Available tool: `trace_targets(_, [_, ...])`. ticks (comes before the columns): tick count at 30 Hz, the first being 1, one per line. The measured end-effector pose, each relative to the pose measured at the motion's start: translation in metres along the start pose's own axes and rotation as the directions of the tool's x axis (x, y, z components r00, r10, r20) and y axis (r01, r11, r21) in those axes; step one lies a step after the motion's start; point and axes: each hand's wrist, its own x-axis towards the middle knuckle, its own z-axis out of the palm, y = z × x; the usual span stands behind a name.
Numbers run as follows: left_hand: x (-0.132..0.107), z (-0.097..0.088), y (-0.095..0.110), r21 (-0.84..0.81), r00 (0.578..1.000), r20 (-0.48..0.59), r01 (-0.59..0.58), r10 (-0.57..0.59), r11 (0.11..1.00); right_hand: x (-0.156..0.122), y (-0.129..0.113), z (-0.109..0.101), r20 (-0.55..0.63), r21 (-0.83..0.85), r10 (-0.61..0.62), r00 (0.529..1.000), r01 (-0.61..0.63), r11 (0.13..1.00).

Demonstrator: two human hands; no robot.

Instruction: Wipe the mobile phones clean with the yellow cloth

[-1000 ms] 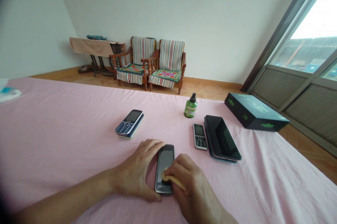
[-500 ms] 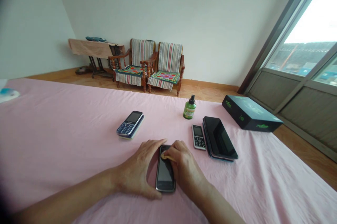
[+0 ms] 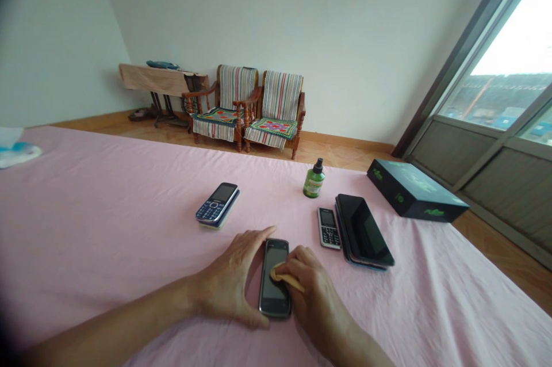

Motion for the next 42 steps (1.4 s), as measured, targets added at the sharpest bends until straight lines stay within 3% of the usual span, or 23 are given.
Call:
trace_targets(4, [0.0, 0.0, 0.0, -0.007, 1.0, -0.006, -0.008, 0.008, 1.0, -0.027, -0.011, 0.004, 0.056, 0.052, 0.007, 0.998, -0.01, 0.999])
trace_targets(8, [0.0, -0.003, 0.0, 0.017, 1.0, 0.019, 0.015, -0.015, 1.0, -0.032, -0.018, -0.004, 0.095, 0.054, 0.005, 0.995, -0.011, 0.999])
trace_targets(15, [0.004, -0.01, 0.004, 0.097, 0.999, 0.042, 0.023, -0.027, 0.995, 0.007, -0.005, -0.017, -0.155, -0.121, -0.005, 0.988, -0.014, 0.993])
trace_targets(21, [0.005, -0.008, 0.003, 0.092, 1.0, 0.027, 0.008, -0.011, 0.996, 0.04, 0.015, -0.006, -0.204, -0.227, -0.121, 0.971, 0.073, 0.971])
trace_targets(28, [0.005, -0.007, 0.002, 0.084, 1.0, 0.027, -0.001, -0.001, 0.996, 0.027, 0.012, 0.002, -0.109, -0.224, -0.181, 0.977, 0.153, 0.962])
trace_targets(32, [0.005, -0.008, 0.004, 0.076, 1.0, 0.021, 0.005, -0.007, 0.997, 0.009, -0.005, -0.003, 0.013, -0.111, -0.119, 0.993, 0.12, 0.987])
trace_targets(35, [0.005, -0.008, 0.004, 0.084, 1.0, 0.018, -0.005, 0.004, 0.996, 0.012, -0.011, -0.006, 0.095, -0.032, -0.086, 0.992, 0.089, 0.996])
trace_targets(39, [0.006, -0.007, 0.003, 0.095, 1.0, 0.011, 0.003, -0.004, 0.995, 0.034, 0.003, -0.003, -0.074, -0.111, -0.131, 0.989, 0.122, 0.986])
trace_targets(42, [0.006, -0.007, 0.002, 0.09, 1.0, 0.009, 0.021, -0.022, 0.996, 0.044, 0.014, 0.002, -0.107, -0.176, -0.178, 0.978, 0.157, 0.972])
